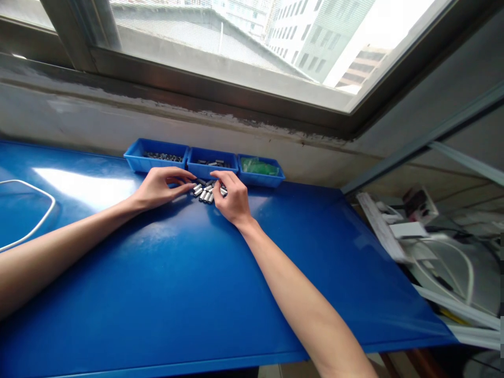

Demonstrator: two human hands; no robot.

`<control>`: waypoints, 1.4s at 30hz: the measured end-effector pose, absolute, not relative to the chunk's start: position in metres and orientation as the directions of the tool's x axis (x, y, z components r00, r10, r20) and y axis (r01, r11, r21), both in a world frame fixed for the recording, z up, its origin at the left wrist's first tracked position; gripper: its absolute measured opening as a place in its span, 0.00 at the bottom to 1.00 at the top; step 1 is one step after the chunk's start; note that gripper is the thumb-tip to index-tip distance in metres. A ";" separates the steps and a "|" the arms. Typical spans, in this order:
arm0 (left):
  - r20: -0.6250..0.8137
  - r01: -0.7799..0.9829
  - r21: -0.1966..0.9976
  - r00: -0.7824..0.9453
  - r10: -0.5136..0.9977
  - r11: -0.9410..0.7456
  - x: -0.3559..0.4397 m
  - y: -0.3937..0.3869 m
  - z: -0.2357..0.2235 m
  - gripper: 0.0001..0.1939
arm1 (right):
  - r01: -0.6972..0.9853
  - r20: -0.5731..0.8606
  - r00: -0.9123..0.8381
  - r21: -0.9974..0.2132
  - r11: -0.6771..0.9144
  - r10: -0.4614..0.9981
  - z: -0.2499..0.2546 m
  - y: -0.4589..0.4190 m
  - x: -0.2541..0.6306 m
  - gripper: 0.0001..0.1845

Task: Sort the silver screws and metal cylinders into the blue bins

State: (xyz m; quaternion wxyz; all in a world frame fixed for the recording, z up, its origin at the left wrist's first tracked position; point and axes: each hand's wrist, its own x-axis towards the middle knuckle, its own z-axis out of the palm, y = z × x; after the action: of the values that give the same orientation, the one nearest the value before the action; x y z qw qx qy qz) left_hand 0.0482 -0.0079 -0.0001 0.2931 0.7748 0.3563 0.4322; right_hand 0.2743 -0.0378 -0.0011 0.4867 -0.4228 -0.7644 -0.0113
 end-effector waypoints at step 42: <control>0.588 0.500 0.089 0.672 0.451 -0.862 0.069 0.009 0.029 0.17 | 0.653 0.679 -0.104 -0.504 0.565 0.727 -0.003 -0.028 0.272 0.09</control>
State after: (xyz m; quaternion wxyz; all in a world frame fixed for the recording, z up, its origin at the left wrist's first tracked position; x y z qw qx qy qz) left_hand 0.0690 0.0085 0.0291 -0.0396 0.9135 0.2601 0.3104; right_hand 0.2723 -0.0281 -0.0033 0.4815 -0.4648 -0.7420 0.0382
